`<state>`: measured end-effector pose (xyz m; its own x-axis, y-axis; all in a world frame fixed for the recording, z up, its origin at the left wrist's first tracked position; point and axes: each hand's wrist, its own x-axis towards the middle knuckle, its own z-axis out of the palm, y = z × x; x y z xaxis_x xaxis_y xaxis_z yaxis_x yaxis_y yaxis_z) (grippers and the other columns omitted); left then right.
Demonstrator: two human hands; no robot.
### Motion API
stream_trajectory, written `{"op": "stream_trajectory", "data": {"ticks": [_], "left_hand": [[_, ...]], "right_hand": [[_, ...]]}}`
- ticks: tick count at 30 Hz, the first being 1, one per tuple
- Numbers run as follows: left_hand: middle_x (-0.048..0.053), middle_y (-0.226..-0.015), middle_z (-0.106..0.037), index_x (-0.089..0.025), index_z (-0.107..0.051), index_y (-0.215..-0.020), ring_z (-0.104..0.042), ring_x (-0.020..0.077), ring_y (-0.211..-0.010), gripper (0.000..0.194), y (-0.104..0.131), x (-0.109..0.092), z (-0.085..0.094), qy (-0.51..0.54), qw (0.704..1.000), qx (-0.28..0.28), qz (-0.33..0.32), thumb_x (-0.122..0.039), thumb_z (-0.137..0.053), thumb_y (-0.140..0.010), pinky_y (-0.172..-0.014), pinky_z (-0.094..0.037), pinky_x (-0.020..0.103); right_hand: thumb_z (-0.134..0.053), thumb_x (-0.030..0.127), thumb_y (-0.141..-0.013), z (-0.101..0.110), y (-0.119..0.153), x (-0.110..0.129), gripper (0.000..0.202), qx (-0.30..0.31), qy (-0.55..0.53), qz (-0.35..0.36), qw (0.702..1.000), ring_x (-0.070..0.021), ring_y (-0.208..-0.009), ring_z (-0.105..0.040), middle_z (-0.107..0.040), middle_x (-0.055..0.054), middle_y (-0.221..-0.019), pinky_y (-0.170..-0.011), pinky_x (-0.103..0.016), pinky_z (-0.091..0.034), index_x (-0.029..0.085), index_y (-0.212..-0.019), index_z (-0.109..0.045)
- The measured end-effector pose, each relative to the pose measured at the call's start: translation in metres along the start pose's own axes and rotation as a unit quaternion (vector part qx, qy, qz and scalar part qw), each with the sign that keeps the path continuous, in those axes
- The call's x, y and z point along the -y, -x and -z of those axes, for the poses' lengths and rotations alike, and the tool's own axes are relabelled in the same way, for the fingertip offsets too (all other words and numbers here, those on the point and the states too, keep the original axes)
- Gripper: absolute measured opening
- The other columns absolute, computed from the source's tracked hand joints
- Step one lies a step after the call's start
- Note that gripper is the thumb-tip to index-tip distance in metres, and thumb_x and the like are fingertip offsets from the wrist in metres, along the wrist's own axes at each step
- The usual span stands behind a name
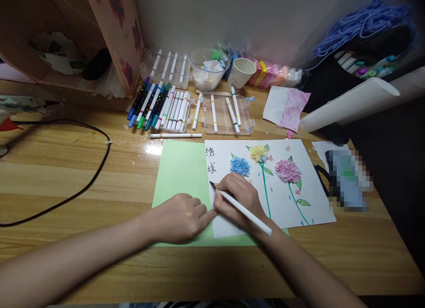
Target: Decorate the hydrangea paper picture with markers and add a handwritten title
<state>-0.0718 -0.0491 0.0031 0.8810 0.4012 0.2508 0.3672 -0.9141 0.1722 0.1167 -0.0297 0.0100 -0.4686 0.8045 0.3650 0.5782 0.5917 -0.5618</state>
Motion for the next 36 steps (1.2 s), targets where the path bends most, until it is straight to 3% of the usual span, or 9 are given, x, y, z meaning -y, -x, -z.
{"op": "stream_trajectory", "data": {"ticks": [9,17,28,36], "left_hand": [[0.0,-0.061,-0.058,-0.01,-0.055,-0.107,-0.053,0.0148,-0.051,0.023,0.0007,0.0009,-0.0021,0.006,1.0,0.008,0.009,-0.013,-0.046,-0.086,-0.042,-0.038,0.026],[0.0,-0.06,-0.058,-0.008,-0.051,-0.115,-0.053,0.0149,-0.05,0.03,0.002,0.0009,-0.0038,0.012,1.0,0.005,0.001,-0.011,-0.043,-0.087,-0.041,-0.037,0.027],[0.0,-0.059,-0.058,-0.009,-0.054,-0.109,-0.053,0.0137,-0.05,0.025,0.0015,0.0009,-0.0032,0.002,1.0,0.002,0.0,-0.012,-0.042,-0.088,-0.041,-0.037,0.025],[-0.001,-0.06,-0.058,-0.008,-0.051,-0.116,-0.053,0.0145,-0.049,0.03,0.0021,0.0007,-0.004,-0.002,1.0,0.001,-0.001,-0.011,-0.04,-0.088,-0.04,-0.037,0.027]], "right_hand": [[-0.047,0.004,-0.071,-0.0017,0.0025,-0.0034,0.018,0.005,-0.014,-0.003,1.0,-0.0147,-0.059,-0.041,-0.046,0.001,-0.06,-0.057,-0.028,-0.036,0.021,-0.067,-0.043],[-0.047,0.003,-0.071,-0.0033,0.0048,-0.0064,0.02,-0.034,0.022,0.0,0.999,-0.0153,-0.059,-0.039,-0.045,0.001,-0.059,-0.057,-0.029,-0.035,0.022,-0.065,-0.04],[-0.046,0.004,-0.071,-0.0026,0.0038,-0.0045,0.018,-0.005,0.001,0.004,1.0,-0.0147,-0.057,-0.039,-0.043,0.002,-0.057,-0.055,-0.028,-0.034,0.021,-0.065,-0.044],[-0.048,0.005,-0.072,-0.0032,0.0048,-0.0065,0.018,-0.014,0.002,-0.029,0.999,-0.0151,-0.06,-0.044,-0.051,0.0,-0.063,-0.058,-0.029,-0.038,0.021,-0.066,-0.042]]}}
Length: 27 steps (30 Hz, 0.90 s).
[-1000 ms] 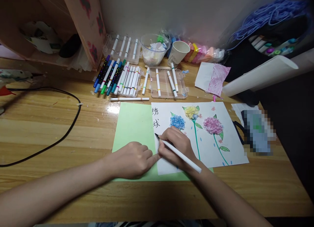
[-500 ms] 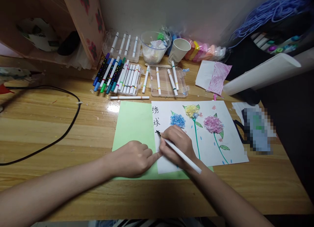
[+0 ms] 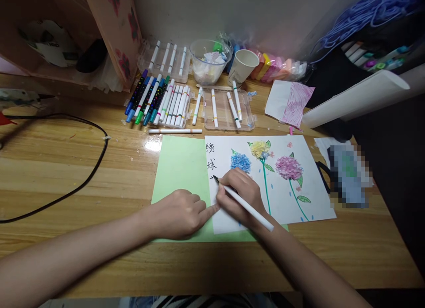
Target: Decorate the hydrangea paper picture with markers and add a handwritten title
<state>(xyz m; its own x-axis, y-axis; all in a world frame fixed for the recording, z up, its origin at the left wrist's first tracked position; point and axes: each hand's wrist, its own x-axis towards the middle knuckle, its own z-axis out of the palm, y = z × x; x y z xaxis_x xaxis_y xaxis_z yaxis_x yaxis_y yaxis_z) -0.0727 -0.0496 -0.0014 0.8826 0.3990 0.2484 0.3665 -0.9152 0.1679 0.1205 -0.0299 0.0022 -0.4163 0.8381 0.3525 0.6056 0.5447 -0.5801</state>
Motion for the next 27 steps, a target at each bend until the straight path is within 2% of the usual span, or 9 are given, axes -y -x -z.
{"op": "stream_trajectory", "data": {"ticks": [6,10,16,20,27], "left_hand": [[-0.001,-0.06,-0.058,-0.007,-0.051,-0.115,-0.051,0.016,-0.05,0.03,-0.0008,0.0006,0.001,0.013,1.0,-0.001,-0.002,-0.01,-0.039,-0.087,-0.038,-0.037,0.03],[-0.001,-0.059,-0.056,-0.009,-0.054,-0.107,-0.051,0.0159,-0.049,0.025,-0.0017,0.0002,0.002,0.012,1.0,-0.005,0.003,-0.01,-0.039,-0.087,-0.038,-0.036,0.03],[-0.002,-0.058,-0.056,-0.012,-0.056,-0.1,-0.051,0.014,-0.049,0.019,-0.0017,-0.0013,0.002,0.0,1.0,-0.002,0.008,-0.011,-0.041,-0.087,-0.04,-0.035,0.027],[-0.001,-0.059,-0.056,-0.014,-0.056,-0.088,-0.051,0.0146,-0.049,0.012,-0.001,-0.0027,0.0017,-0.007,1.0,0.004,0.01,-0.012,-0.044,-0.087,-0.041,-0.034,0.027],[-0.001,-0.059,-0.057,-0.013,-0.055,-0.097,-0.05,0.0135,-0.05,0.017,-0.0025,-0.001,0.0026,0.005,1.0,0.004,0.01,-0.011,-0.042,-0.087,-0.042,-0.035,0.026]], "right_hand": [[-0.048,0.005,-0.069,0.0003,0.0016,-0.0009,0.018,-0.008,-0.015,0.019,1.0,-0.015,-0.058,-0.044,-0.05,0.0,-0.06,-0.056,-0.029,-0.037,0.022,-0.065,-0.043],[-0.047,0.005,-0.07,0.0009,0.0024,-0.0004,0.018,0.007,-0.024,0.049,0.998,-0.0147,-0.057,-0.041,-0.048,0.0,-0.059,-0.056,-0.029,-0.036,0.022,-0.065,-0.043],[-0.047,0.003,-0.07,0.0005,0.0003,0.0015,0.021,0.023,-0.009,0.053,0.998,-0.0154,-0.057,-0.039,-0.045,0.0,-0.056,-0.054,-0.029,-0.033,0.022,-0.063,-0.042],[-0.047,0.003,-0.07,0.0008,0.0006,0.0024,0.02,0.036,-0.023,0.083,0.996,-0.0154,-0.056,-0.039,-0.048,0.0,-0.057,-0.053,-0.028,-0.034,0.022,-0.064,-0.043],[-0.046,0.003,-0.072,0.0016,0.001,0.0025,0.021,0.033,-0.012,0.065,0.997,-0.0155,-0.057,-0.039,-0.045,0.0,-0.056,-0.053,-0.029,-0.033,0.022,-0.064,-0.041]]}}
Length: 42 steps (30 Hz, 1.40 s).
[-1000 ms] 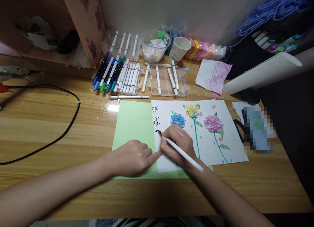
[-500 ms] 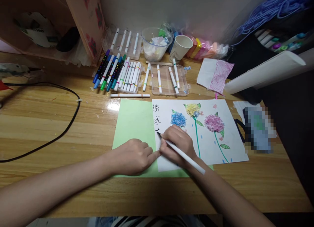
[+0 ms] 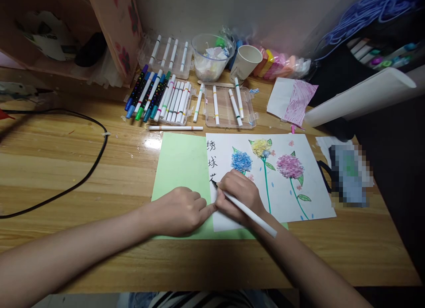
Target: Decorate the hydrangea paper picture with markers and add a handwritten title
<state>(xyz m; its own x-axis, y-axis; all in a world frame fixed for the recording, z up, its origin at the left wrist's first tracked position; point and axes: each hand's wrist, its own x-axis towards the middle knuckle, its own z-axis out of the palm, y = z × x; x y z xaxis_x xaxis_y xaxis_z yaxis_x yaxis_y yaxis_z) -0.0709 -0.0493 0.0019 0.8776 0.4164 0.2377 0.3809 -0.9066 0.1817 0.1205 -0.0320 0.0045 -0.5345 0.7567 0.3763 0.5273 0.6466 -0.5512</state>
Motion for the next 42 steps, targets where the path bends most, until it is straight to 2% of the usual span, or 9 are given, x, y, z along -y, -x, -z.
{"op": "stream_trajectory", "data": {"ticks": [14,18,24,32,38,42], "left_hand": [[-0.002,-0.059,-0.057,-0.013,-0.056,-0.095,-0.051,0.0136,-0.05,0.015,-0.0006,0.0001,0.0002,-0.003,1.0,-0.002,0.0,-0.011,-0.046,-0.084,-0.041,-0.036,0.026],[-0.001,-0.06,-0.058,-0.012,-0.055,-0.104,-0.052,0.0132,-0.051,0.022,0.0005,0.0006,0.0,-0.008,1.0,0.01,-0.003,-0.012,-0.042,-0.086,-0.042,-0.037,0.025],[-0.002,-0.06,-0.059,-0.008,-0.05,-0.116,-0.053,0.0143,-0.049,0.032,0.0014,0.0017,-0.002,-0.003,1.0,-0.005,-0.007,-0.01,-0.042,-0.085,-0.041,-0.037,0.026],[-0.003,-0.06,-0.058,-0.01,-0.054,-0.107,-0.053,0.0154,-0.049,0.024,0.0,0.0013,-0.0001,0.005,1.0,-0.004,-0.004,-0.011,-0.045,-0.085,-0.04,-0.037,0.029],[-0.002,-0.06,-0.059,-0.01,-0.053,-0.109,-0.053,0.0151,-0.049,0.027,-0.0001,0.0005,0.0009,-0.003,1.0,-0.001,-0.001,-0.009,-0.043,-0.085,-0.04,-0.036,0.029],[-0.002,-0.06,-0.06,-0.01,-0.051,-0.113,-0.053,0.0139,-0.05,0.029,0.0008,0.0009,-0.0002,-0.007,1.0,-0.005,-0.003,-0.009,-0.039,-0.086,-0.041,-0.036,0.027]], "right_hand": [[-0.045,0.002,-0.07,0.0004,-0.0003,-0.0023,0.024,0.005,-0.024,0.018,1.0,-0.014,-0.054,-0.033,-0.038,0.002,-0.053,-0.05,-0.027,-0.029,0.022,-0.06,-0.035],[-0.046,0.003,-0.07,0.0014,0.0011,-0.0024,0.024,0.002,-0.039,0.025,0.999,-0.0138,-0.053,-0.033,-0.038,0.002,-0.053,-0.05,-0.027,-0.028,0.022,-0.061,-0.036],[-0.048,0.003,-0.07,-0.0004,0.0035,-0.0046,0.021,-0.043,-0.03,0.008,0.999,-0.0142,-0.055,-0.037,-0.044,0.001,-0.056,-0.052,-0.028,-0.031,0.021,-0.064,-0.039],[-0.046,0.002,-0.069,-0.0003,0.0005,-0.0024,0.023,-0.025,0.005,-0.001,1.0,-0.014,-0.054,-0.033,-0.037,0.002,-0.054,-0.051,-0.028,-0.03,0.022,-0.06,-0.037],[-0.047,0.004,-0.072,0.0014,0.0024,-0.0024,0.02,-0.013,-0.028,0.002,1.0,-0.0139,-0.056,-0.039,-0.046,0.001,-0.057,-0.053,-0.028,-0.033,0.021,-0.064,-0.041],[-0.046,0.005,-0.074,0.0014,0.0017,-0.0021,0.02,-0.015,-0.015,-0.018,1.0,-0.0138,-0.056,-0.038,-0.045,0.001,-0.057,-0.054,-0.028,-0.033,0.021,-0.063,-0.039]]}}
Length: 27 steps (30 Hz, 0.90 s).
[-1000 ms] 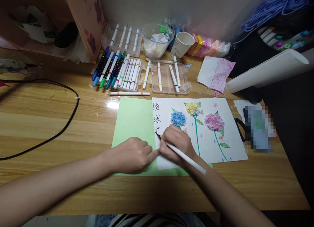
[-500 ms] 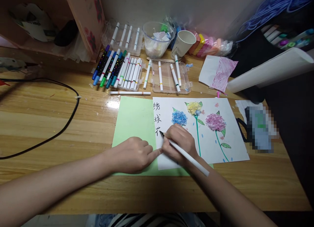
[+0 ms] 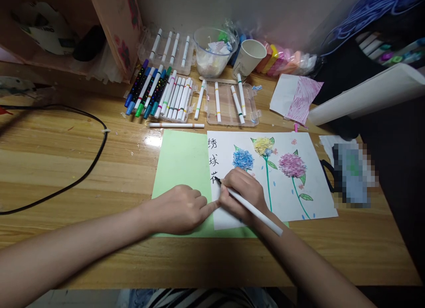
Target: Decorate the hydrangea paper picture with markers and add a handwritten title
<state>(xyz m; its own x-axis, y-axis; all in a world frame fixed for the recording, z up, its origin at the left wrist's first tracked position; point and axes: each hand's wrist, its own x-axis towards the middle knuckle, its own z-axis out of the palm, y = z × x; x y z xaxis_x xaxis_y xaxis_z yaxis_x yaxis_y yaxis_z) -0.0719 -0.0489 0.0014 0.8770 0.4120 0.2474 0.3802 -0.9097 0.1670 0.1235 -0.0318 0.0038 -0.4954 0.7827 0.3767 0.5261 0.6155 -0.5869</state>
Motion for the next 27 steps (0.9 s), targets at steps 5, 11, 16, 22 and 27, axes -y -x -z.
{"op": "stream_trajectory", "data": {"ticks": [5,11,16,22,27], "left_hand": [[-0.002,-0.06,-0.059,-0.01,-0.052,-0.11,-0.053,0.0145,-0.049,0.027,-0.0002,0.0003,-0.0003,0.005,1.0,-0.005,0.0,-0.01,-0.039,-0.086,-0.04,-0.036,0.028],[-0.002,-0.059,-0.058,-0.011,-0.053,-0.107,-0.052,0.0138,-0.048,0.026,-0.0015,-0.0002,0.0014,0.008,1.0,-0.002,0.004,-0.009,-0.039,-0.086,-0.04,-0.035,0.028],[-0.002,-0.059,-0.058,-0.011,-0.052,-0.112,-0.052,0.0136,-0.049,0.029,-0.0014,0.0,0.0021,0.004,1.0,0.012,0.0,-0.009,-0.039,-0.086,-0.04,-0.035,0.027],[-0.002,-0.06,-0.058,-0.009,-0.052,-0.115,-0.053,0.0141,-0.049,0.032,-0.0001,0.0004,0.0007,0.004,1.0,0.015,-0.002,-0.01,-0.045,-0.084,-0.04,-0.036,0.026],[-0.002,-0.061,-0.059,-0.008,-0.049,-0.119,-0.053,0.0145,-0.05,0.036,0.0006,0.0005,-0.0002,0.003,1.0,0.014,-0.003,-0.01,-0.045,-0.084,-0.04,-0.037,0.027]], "right_hand": [[-0.046,0.004,-0.073,-0.0006,-0.0017,0.0003,0.022,0.007,0.016,-0.003,1.0,-0.0141,-0.055,-0.037,-0.041,0.001,-0.056,-0.053,-0.028,-0.031,0.021,-0.062,-0.038],[-0.046,0.003,-0.07,0.0,-0.0013,0.0002,0.022,0.003,0.003,0.007,1.0,-0.0138,-0.053,-0.035,-0.037,0.002,-0.054,-0.051,-0.027,-0.03,0.021,-0.061,-0.038],[-0.045,0.004,-0.07,0.0012,-0.0005,0.0005,0.021,0.009,-0.008,0.0,1.0,-0.0138,-0.053,-0.036,-0.038,0.002,-0.054,-0.051,-0.028,-0.031,0.022,-0.061,-0.037],[-0.045,0.003,-0.068,0.0011,0.001,0.0,0.023,0.003,-0.008,-0.002,1.0,-0.0133,-0.052,-0.035,-0.036,0.003,-0.053,-0.05,-0.027,-0.029,0.022,-0.061,-0.034],[-0.045,0.003,-0.067,0.0006,0.0014,0.0,0.025,-0.006,0.008,-0.004,1.0,-0.0129,-0.051,-0.031,-0.032,0.003,-0.053,-0.049,-0.027,-0.027,0.022,-0.061,-0.031]]}}
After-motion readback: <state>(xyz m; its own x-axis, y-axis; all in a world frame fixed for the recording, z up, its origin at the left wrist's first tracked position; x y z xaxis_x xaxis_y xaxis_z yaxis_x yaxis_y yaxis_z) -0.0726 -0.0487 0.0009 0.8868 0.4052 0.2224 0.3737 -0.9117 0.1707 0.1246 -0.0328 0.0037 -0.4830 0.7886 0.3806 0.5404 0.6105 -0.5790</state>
